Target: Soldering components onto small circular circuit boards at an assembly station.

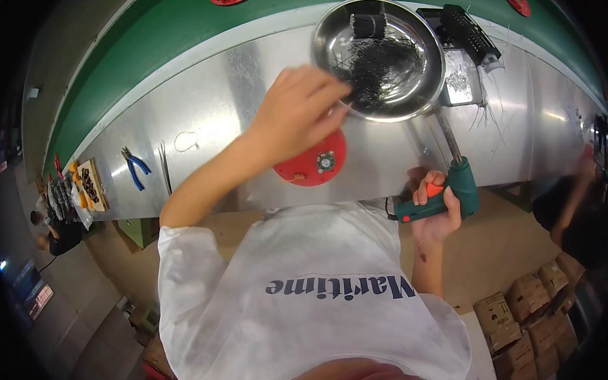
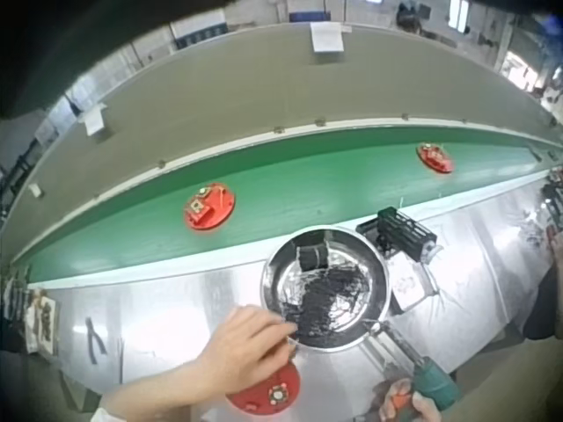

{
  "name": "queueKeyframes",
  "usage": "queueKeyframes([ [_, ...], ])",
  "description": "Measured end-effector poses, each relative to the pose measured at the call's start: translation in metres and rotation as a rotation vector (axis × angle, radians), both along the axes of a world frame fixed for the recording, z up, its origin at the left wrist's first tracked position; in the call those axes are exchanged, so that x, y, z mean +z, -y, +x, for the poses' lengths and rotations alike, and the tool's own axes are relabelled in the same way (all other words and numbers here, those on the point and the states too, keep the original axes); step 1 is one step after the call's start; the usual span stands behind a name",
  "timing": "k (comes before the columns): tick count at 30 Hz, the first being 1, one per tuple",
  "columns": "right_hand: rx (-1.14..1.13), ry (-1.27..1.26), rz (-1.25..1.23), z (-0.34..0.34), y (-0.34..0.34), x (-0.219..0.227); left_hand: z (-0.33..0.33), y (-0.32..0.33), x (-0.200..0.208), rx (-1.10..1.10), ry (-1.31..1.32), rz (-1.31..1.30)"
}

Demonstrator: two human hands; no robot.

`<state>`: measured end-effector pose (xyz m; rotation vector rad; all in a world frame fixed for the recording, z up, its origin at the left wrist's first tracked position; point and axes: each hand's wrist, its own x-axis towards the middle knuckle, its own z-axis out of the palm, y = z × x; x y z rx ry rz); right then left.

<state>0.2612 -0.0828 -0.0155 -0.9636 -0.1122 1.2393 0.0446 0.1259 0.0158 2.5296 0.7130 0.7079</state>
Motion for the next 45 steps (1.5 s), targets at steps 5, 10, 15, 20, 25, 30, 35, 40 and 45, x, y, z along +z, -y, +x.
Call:
queueKeyframes([
  [5,-0.003,-0.025,0.016,0.001,0.0,-0.003,0.04,-0.02,-0.005,0.013,-0.001,0.047],
  [10,-0.04,-0.028,0.041,-0.002,0.0,-0.003,0.065,-0.024,-0.007,-0.107,-0.019,0.019],
  [15,-0.038,-0.017,0.04,-0.003,0.0,-0.001,0.072,-0.024,-0.009,-0.104,-0.019,0.013],
  [20,-0.026,-0.028,0.033,-0.001,0.002,-0.003,0.054,-0.006,0.027,-0.042,0.275,-0.032],
  [25,0.082,0.093,0.053,-0.008,-0.002,0.007,0.004,0.071,0.076,0.151,0.209,-0.4],
  [30,0.325,0.273,0.043,-0.046,-0.029,0.033,-0.017,0.116,0.048,0.234,0.196,-0.617],
  [35,0.532,0.352,0.095,-0.066,-0.041,0.035,-0.026,0.142,0.024,0.344,0.301,-0.628],
  [40,0.519,0.441,0.08,-0.075,-0.039,0.035,-0.033,0.152,0.012,0.402,0.364,-0.66],
  [45,0.527,0.535,0.137,-0.081,-0.037,0.032,-0.034,0.155,0.003,0.437,0.463,-0.713],
])
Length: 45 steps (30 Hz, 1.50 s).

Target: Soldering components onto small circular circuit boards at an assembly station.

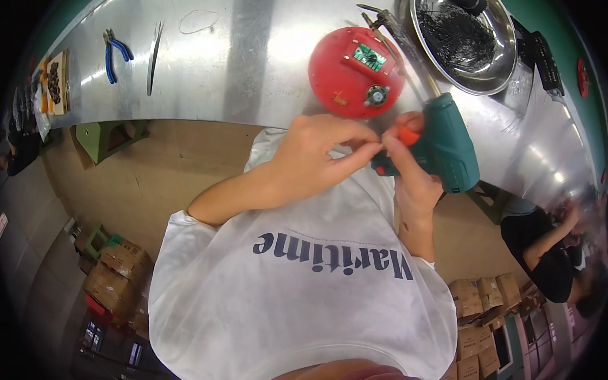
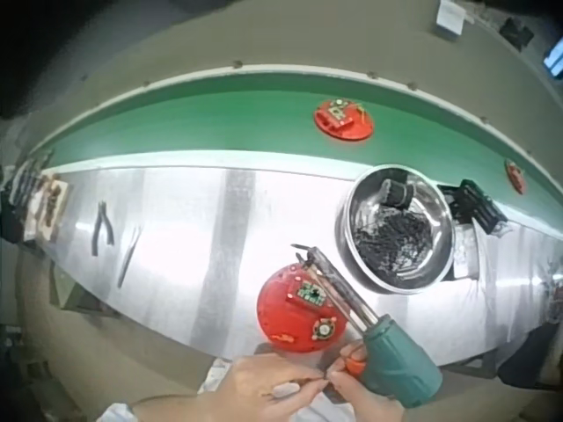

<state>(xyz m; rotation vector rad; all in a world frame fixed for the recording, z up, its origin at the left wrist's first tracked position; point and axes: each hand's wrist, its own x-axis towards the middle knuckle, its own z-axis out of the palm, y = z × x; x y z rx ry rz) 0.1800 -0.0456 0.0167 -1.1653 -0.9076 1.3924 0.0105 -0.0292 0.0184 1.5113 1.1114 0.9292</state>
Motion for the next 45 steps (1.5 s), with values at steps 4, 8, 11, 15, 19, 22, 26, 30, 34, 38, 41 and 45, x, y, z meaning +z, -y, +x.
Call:
queueKeyframes([
  [4,-0.094,-0.026,-0.066,-0.001,-0.001,-0.001,-0.011,-0.001,-0.007,0.045,-0.057,0.09],
  [8,-0.094,0.015,-0.09,0.001,-0.005,-0.006,-0.016,-0.013,-0.023,0.319,-0.141,0.184],
  [11,-0.053,-0.001,-0.054,-0.003,-0.012,-0.002,-0.013,-0.017,-0.022,0.257,-0.067,0.168],
  [15,-0.069,0.057,0.004,-0.007,-0.021,-0.007,-0.015,-0.027,-0.018,-0.004,-0.015,-0.045],
  [19,-0.061,0.07,0.044,-0.01,-0.028,-0.011,-0.017,-0.032,-0.013,-0.123,0.015,-0.113],
  [22,-0.049,0.031,-0.009,-0.009,-0.03,-0.008,-0.018,-0.036,-0.014,-0.167,0.033,-0.133],
  [26,0.025,0.037,-0.021,-0.002,-0.033,-0.007,-0.018,-0.041,-0.013,-0.242,0.071,-0.178],
  [30,0.094,0.027,0.014,0.0,-0.035,-0.009,-0.022,-0.046,-0.014,-0.325,0.061,-0.214],
  [34,0.102,-0.003,-0.012,0.0,-0.036,-0.009,-0.025,-0.048,-0.013,-0.354,0.041,-0.21],
  [38,0.112,-0.009,-0.004,-0.001,-0.036,-0.01,-0.028,-0.048,-0.016,-0.397,0.045,-0.166],
  [41,0.132,-0.021,0.014,0.001,-0.033,-0.012,-0.028,-0.048,-0.015,-0.392,0.044,-0.175],
  [45,0.143,-0.057,0.02,0.004,-0.039,-0.015,-0.022,-0.046,-0.016,-0.304,0.114,-0.159],
])
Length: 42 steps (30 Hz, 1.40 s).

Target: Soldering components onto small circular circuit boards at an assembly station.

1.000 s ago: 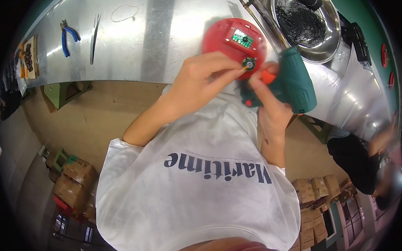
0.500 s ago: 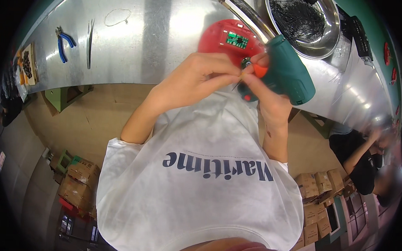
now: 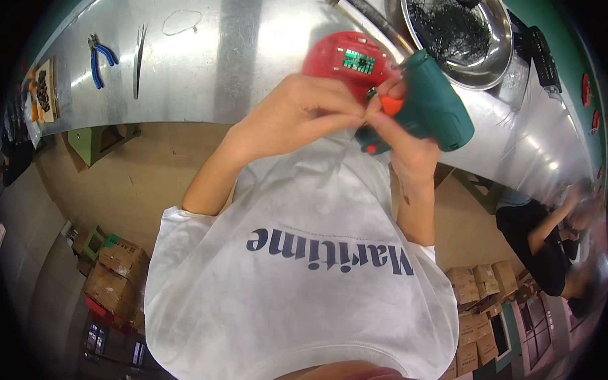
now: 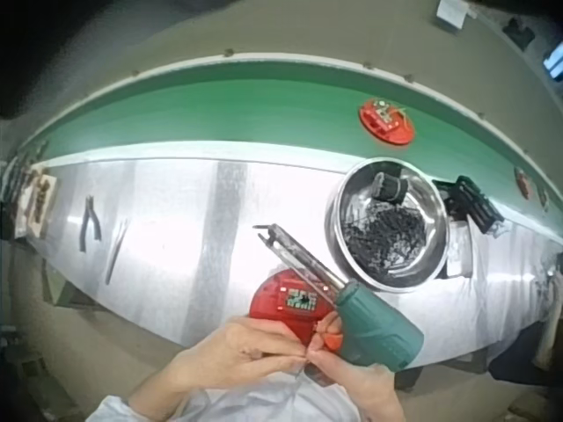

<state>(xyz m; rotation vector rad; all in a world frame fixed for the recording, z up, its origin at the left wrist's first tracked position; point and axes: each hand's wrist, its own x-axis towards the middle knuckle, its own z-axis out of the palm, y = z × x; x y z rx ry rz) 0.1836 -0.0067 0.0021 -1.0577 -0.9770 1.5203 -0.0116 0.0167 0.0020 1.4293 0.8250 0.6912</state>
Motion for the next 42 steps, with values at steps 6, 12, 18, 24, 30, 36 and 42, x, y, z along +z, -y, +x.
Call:
queueKeyframes([
  [6,-0.168,-0.055,-0.117,-0.005,0.009,0.0,0.007,0.008,0.001,0.181,0.025,-0.192],
  [12,-0.191,-0.024,-0.1,0.002,0.012,-0.001,0.014,0.014,0.0,0.231,0.001,-0.325],
  [18,-0.172,0.003,0.009,0.012,0.015,-0.002,0.02,0.011,0.003,0.22,-0.098,-0.182],
  [24,-0.249,0.111,-0.044,-0.004,0.01,-0.001,0.017,0.01,-0.001,0.143,-0.183,0.047],
  [30,-0.228,0.092,-0.043,-0.003,0.01,-0.001,0.017,0.013,-0.004,0.124,-0.168,0.259],
  [36,-0.216,-0.077,-0.082,-0.005,0.011,-0.002,0.02,0.014,0.014,0.114,-0.099,-0.122],
  [42,-0.152,-0.055,-0.048,-0.002,0.011,-0.009,0.019,0.017,0.012,0.111,-0.154,-0.163],
])
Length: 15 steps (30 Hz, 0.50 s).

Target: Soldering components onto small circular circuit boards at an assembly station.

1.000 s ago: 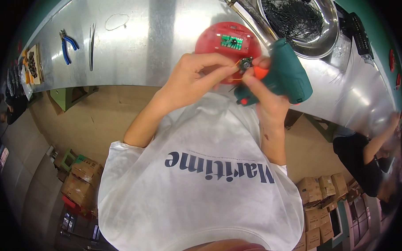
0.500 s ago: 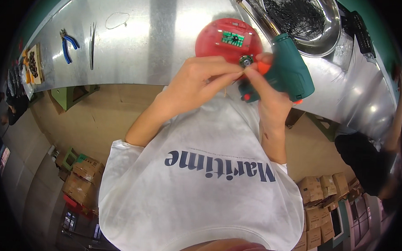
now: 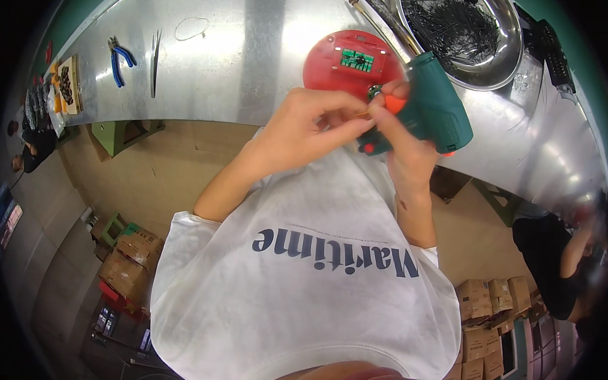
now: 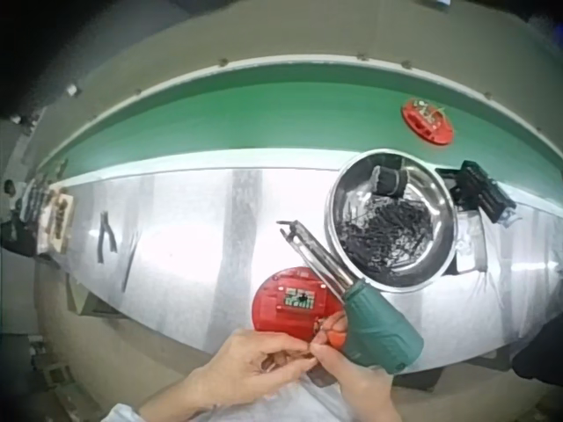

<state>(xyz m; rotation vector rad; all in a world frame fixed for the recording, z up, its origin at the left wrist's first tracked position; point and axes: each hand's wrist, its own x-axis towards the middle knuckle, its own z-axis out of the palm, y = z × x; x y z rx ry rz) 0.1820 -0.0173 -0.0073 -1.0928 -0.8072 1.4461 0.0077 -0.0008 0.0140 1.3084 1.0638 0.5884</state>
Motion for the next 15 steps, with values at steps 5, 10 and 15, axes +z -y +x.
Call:
queueKeyframes([
  [5,0.002,-0.156,-0.124,0.002,-0.0009,0.0002,0.0041,0.0039,-0.0016,0.066,0.023,0.051],
  [10,-0.024,-0.255,-0.153,0.002,-0.0031,0.0008,0.0063,0.0058,-0.0013,0.063,-0.052,0.213],
  [15,-0.04,-0.259,-0.187,-0.0022,-0.0064,0.0077,0.0089,0.0049,-0.0017,0.086,-0.076,0.191],
])
